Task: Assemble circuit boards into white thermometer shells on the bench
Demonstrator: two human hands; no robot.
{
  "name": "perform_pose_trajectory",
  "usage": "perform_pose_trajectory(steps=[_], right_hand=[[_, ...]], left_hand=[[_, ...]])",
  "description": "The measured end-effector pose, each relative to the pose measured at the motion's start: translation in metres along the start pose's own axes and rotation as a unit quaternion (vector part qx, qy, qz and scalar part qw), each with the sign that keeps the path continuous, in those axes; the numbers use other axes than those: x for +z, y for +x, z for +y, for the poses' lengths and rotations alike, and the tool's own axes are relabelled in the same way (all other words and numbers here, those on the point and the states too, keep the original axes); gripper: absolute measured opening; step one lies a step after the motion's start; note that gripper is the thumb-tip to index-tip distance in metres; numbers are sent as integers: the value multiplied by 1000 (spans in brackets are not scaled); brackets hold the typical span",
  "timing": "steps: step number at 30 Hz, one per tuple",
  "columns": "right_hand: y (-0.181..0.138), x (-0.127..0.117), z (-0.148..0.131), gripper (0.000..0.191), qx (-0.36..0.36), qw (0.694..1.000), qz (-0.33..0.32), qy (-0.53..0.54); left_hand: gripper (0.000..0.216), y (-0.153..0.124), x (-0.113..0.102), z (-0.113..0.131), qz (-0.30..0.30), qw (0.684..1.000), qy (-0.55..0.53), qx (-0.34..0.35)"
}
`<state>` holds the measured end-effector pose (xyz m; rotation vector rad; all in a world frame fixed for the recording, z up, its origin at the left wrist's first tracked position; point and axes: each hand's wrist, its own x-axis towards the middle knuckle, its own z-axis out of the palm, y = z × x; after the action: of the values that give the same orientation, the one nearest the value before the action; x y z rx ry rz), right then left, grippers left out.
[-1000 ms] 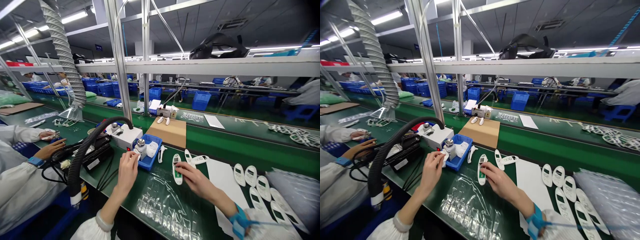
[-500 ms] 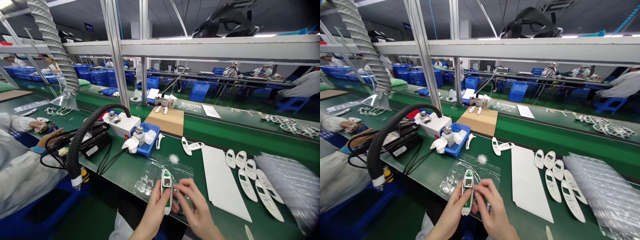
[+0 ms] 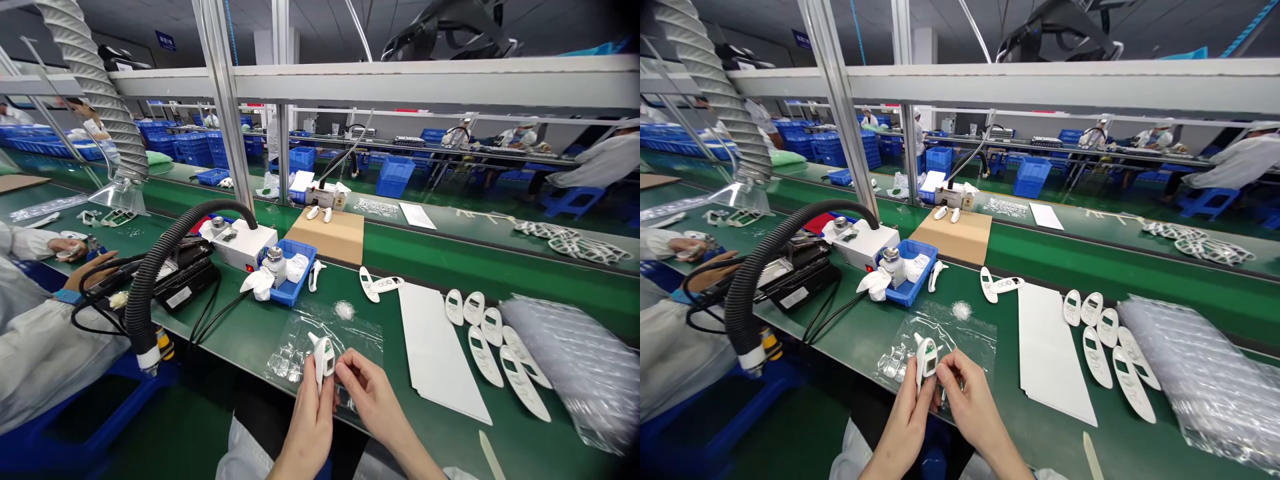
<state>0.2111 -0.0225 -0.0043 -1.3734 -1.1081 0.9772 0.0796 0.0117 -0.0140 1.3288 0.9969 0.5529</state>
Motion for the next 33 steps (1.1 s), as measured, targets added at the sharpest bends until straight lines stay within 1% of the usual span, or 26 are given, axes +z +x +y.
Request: perform_pose_trajectory(steps=[2,4,7,9,11,12,13,16,18,19,21,22,23,26,27,28,30,33], right_hand=[[-2,3,0,28,-11,999,6,-46],[-7,5,-4,27,-47,990,19,-135],[-10,4,-18,25,-116,962,12,-245],[0,-6,-25,26,-128,951,16,-282],[26,-23,-24,28,-95,933,42,-345],[43,-32,-20,30,-66,916,52,-391],[61,-41,-14,31,-29,892,60,-447],[105,-60,7,26,19,860,69,-506],[117,-66,18,23,38,846,78,-526],[118,-68,20,21,46,840,85,-534],[108,-67,21,20,56,832,97,-543],[99,-65,20,20,53,834,98,-541],[89,-60,19,21,41,845,90,-526],[60,-35,18,23,-14,909,25,-415],[53,-24,19,24,-25,926,4,-378],[47,-13,20,24,-25,935,-9,-355],[40,7,23,23,-4,931,-6,-364],[37,26,26,22,18,909,16,-417]], left_hand=[[64,0,0,-7,-9,1000,23,20],[62,2,-1,-13,-13,998,36,40],[58,7,-8,-16,17,998,42,37],[48,12,-16,-12,38,999,29,25],[38,18,-25,-5,43,999,3,23],[34,20,-29,-1,43,999,-12,24],[31,21,-33,2,43,998,-25,26],[29,21,-40,7,46,997,-56,22],[28,19,-42,5,46,996,-76,21],[28,18,-43,3,45,995,-86,22],[28,15,-46,-2,39,993,-108,23],[28,14,-48,-4,38,992,-119,21],[27,13,-50,-6,41,991,-129,18],[28,13,-57,-12,63,986,-154,4],[29,14,-59,-14,71,984,-161,0],[30,15,-60,-15,77,983,-166,-2],[32,17,-62,-17,80,981,-178,0],[33,17,-64,-20,73,979,-192,6]])
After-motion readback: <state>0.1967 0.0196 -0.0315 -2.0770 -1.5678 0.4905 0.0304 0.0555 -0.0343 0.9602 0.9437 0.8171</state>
